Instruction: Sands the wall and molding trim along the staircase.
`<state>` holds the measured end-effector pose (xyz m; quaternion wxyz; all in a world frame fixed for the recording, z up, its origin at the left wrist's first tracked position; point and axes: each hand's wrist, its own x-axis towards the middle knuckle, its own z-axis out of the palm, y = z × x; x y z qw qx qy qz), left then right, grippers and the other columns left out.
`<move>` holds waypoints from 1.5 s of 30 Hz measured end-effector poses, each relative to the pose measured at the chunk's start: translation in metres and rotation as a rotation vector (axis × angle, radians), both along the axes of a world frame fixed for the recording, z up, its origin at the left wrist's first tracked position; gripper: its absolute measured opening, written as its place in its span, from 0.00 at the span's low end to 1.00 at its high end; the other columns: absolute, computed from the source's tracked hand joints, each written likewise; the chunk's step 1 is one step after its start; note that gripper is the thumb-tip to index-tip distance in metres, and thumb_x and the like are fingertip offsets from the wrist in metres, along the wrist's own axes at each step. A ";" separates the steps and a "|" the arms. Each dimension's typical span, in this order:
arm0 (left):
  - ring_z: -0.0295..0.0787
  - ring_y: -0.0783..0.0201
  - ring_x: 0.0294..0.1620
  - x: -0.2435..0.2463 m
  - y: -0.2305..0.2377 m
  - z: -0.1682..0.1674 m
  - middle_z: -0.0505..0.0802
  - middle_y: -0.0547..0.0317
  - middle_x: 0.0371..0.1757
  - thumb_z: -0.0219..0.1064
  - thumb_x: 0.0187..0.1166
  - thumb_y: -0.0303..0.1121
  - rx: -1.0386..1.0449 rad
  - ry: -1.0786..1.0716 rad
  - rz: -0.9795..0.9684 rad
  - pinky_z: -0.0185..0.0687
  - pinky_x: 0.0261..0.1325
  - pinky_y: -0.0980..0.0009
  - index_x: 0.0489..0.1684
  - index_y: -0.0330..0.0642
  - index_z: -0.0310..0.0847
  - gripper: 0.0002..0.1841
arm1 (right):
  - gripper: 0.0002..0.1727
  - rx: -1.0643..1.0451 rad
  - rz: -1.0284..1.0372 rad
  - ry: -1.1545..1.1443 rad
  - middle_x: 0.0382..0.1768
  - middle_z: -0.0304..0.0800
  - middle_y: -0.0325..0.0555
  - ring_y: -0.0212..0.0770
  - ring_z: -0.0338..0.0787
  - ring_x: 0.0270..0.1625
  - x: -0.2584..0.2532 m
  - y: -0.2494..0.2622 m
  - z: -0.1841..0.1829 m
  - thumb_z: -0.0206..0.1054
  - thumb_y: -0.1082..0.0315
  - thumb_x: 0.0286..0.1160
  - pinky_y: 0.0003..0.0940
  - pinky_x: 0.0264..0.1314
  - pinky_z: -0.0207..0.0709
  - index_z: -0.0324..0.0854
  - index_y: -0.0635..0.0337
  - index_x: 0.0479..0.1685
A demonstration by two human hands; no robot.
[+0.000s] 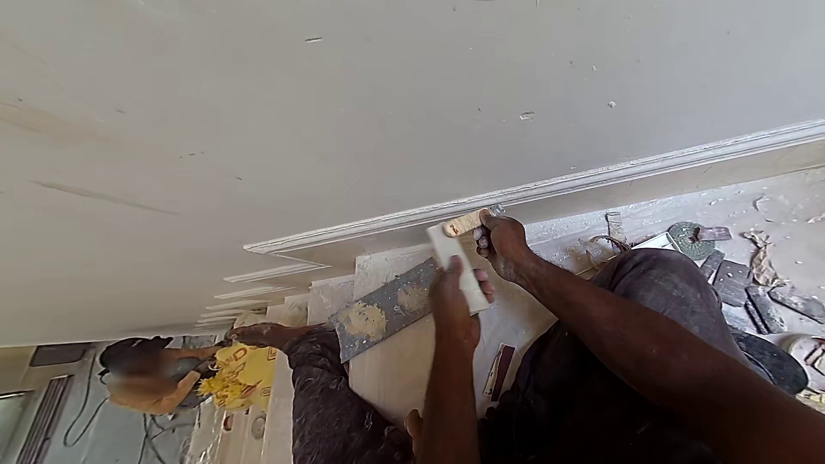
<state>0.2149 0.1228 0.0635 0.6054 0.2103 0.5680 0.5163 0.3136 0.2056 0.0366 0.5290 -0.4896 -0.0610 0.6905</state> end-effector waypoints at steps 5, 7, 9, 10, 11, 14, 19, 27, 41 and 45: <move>0.89 0.68 0.24 0.013 -0.015 -0.001 0.89 0.62 0.30 0.45 0.96 0.49 0.177 0.043 0.118 0.88 0.28 0.73 0.57 0.49 0.74 0.17 | 0.17 -0.015 0.006 0.005 0.16 0.74 0.36 0.27 0.69 0.13 0.003 -0.001 0.002 0.52 0.56 0.95 0.21 0.14 0.64 0.73 0.58 0.39; 0.89 0.66 0.25 0.011 -0.012 -0.003 0.88 0.63 0.31 0.42 0.97 0.48 0.233 0.057 0.295 0.90 0.31 0.71 0.57 0.49 0.72 0.16 | 0.16 -0.014 0.029 -0.056 0.17 0.75 0.36 0.27 0.70 0.13 0.001 0.000 -0.003 0.52 0.56 0.95 0.21 0.16 0.65 0.72 0.58 0.41; 0.89 0.66 0.25 0.008 -0.005 -0.005 0.87 0.62 0.30 0.43 0.97 0.47 0.225 0.054 0.372 0.89 0.31 0.70 0.57 0.49 0.71 0.16 | 0.16 -0.001 0.037 -0.079 0.18 0.75 0.36 0.27 0.70 0.14 -0.001 0.000 -0.005 0.52 0.56 0.96 0.21 0.17 0.66 0.72 0.58 0.41; 0.87 0.67 0.23 0.007 0.000 -0.005 0.86 0.62 0.28 0.43 0.97 0.47 0.206 0.050 0.340 0.88 0.28 0.70 0.56 0.48 0.70 0.15 | 0.17 0.004 0.032 -0.084 0.17 0.75 0.36 0.27 0.70 0.14 -0.002 0.001 -0.005 0.52 0.56 0.96 0.21 0.17 0.65 0.72 0.58 0.40; 0.86 0.68 0.21 0.006 0.003 -0.005 0.86 0.63 0.26 0.43 0.97 0.47 0.169 0.045 0.250 0.87 0.26 0.71 0.55 0.48 0.70 0.15 | 0.17 0.007 0.025 -0.088 0.17 0.75 0.36 0.28 0.70 0.13 -0.004 0.001 -0.005 0.52 0.57 0.96 0.21 0.17 0.66 0.72 0.58 0.39; 0.85 0.65 0.19 0.004 0.006 0.003 0.85 0.59 0.25 0.48 0.96 0.46 0.056 0.022 0.056 0.86 0.22 0.70 0.54 0.45 0.73 0.15 | 0.17 0.003 0.009 -0.097 0.17 0.75 0.37 0.28 0.70 0.14 -0.004 0.001 -0.006 0.52 0.57 0.96 0.22 0.17 0.66 0.72 0.58 0.38; 0.86 0.66 0.22 0.007 0.005 0.003 0.85 0.62 0.26 0.44 0.97 0.47 0.170 0.040 0.300 0.88 0.26 0.69 0.54 0.48 0.71 0.15 | 0.17 0.006 -0.007 -0.087 0.18 0.76 0.37 0.28 0.71 0.14 -0.005 0.001 -0.005 0.52 0.57 0.96 0.21 0.18 0.67 0.72 0.59 0.40; 0.86 0.66 0.20 -0.011 0.008 0.012 0.85 0.62 0.25 0.46 0.96 0.46 0.130 0.019 0.253 0.87 0.24 0.70 0.52 0.47 0.73 0.15 | 0.16 -0.003 -0.027 -0.074 0.17 0.77 0.38 0.28 0.72 0.14 -0.004 0.000 -0.002 0.52 0.58 0.96 0.21 0.17 0.67 0.72 0.59 0.40; 0.84 0.68 0.21 -0.003 0.012 -0.004 0.83 0.63 0.28 0.46 0.96 0.49 0.025 0.061 0.057 0.86 0.27 0.72 0.59 0.48 0.69 0.16 | 0.15 -0.008 -0.062 -0.106 0.17 0.78 0.38 0.28 0.72 0.14 -0.003 0.001 -0.005 0.52 0.59 0.96 0.22 0.17 0.67 0.72 0.59 0.40; 0.83 0.66 0.18 -0.017 0.011 0.000 0.84 0.60 0.25 0.48 0.96 0.46 0.040 0.001 0.079 0.85 0.21 0.71 0.55 0.45 0.72 0.15 | 0.16 -0.014 -0.062 -0.110 0.16 0.76 0.37 0.28 0.71 0.13 0.002 -0.001 -0.006 0.53 0.58 0.95 0.22 0.16 0.66 0.73 0.59 0.39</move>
